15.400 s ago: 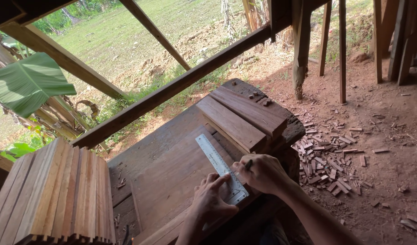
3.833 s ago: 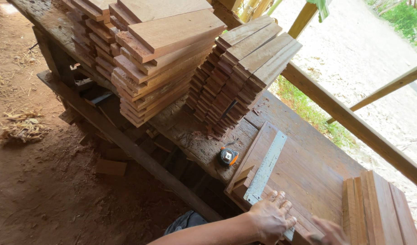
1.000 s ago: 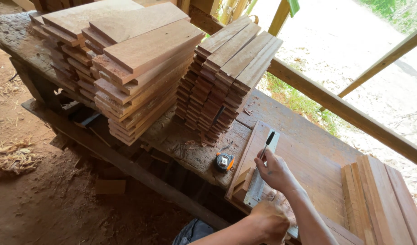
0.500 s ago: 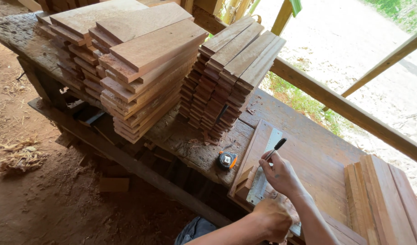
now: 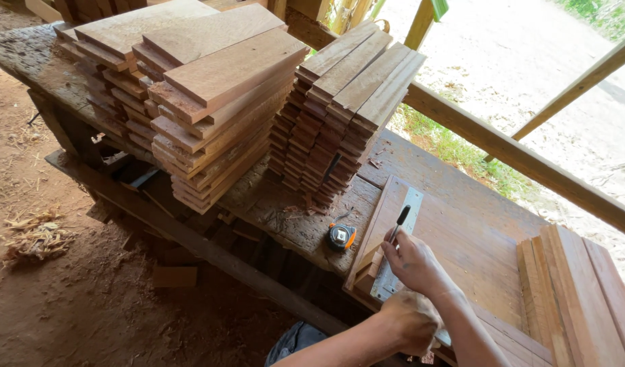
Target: Measure and mark wooden boards using a speed square and a pen on a workbench.
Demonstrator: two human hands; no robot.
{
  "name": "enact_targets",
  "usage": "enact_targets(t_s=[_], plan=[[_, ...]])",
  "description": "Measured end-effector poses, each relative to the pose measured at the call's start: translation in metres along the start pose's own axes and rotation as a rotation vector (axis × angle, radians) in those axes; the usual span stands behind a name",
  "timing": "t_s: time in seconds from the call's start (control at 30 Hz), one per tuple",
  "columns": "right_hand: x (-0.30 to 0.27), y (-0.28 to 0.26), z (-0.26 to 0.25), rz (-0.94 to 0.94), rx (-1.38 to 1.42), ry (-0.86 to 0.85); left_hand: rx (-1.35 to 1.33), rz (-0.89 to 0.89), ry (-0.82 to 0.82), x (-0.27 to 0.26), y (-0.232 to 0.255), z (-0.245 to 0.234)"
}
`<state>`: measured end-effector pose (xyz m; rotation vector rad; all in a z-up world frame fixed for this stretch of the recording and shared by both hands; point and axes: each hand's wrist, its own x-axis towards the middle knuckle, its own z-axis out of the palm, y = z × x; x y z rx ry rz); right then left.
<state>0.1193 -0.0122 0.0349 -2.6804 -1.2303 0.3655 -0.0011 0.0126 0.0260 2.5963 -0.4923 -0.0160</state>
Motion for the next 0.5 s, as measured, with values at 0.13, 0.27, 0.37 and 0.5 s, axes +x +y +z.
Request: enact_targets(t_s=[0.13, 0.27, 0.37, 0.5], plan=[[-0.012, -0.016, -0.007, 0.015, 0.002, 0.001, -0.060, 0.011, 0.057, 0.004, -0.005, 0.017], [-0.028, -0.028, -0.007, -0.081, -0.058, 0.039, -0.055, 0.003, 0.143, 0.027, -0.020, 0.070], [-0.033, -0.029, -0.008, -0.290, -0.160, 0.167, -0.163, -0.064, 0.072, 0.021, -0.016, 0.054], [-0.030, -0.026, -0.004, -0.253, -0.250, 0.074, -0.159, -0.065, -0.014, 0.015, -0.013, 0.039]])
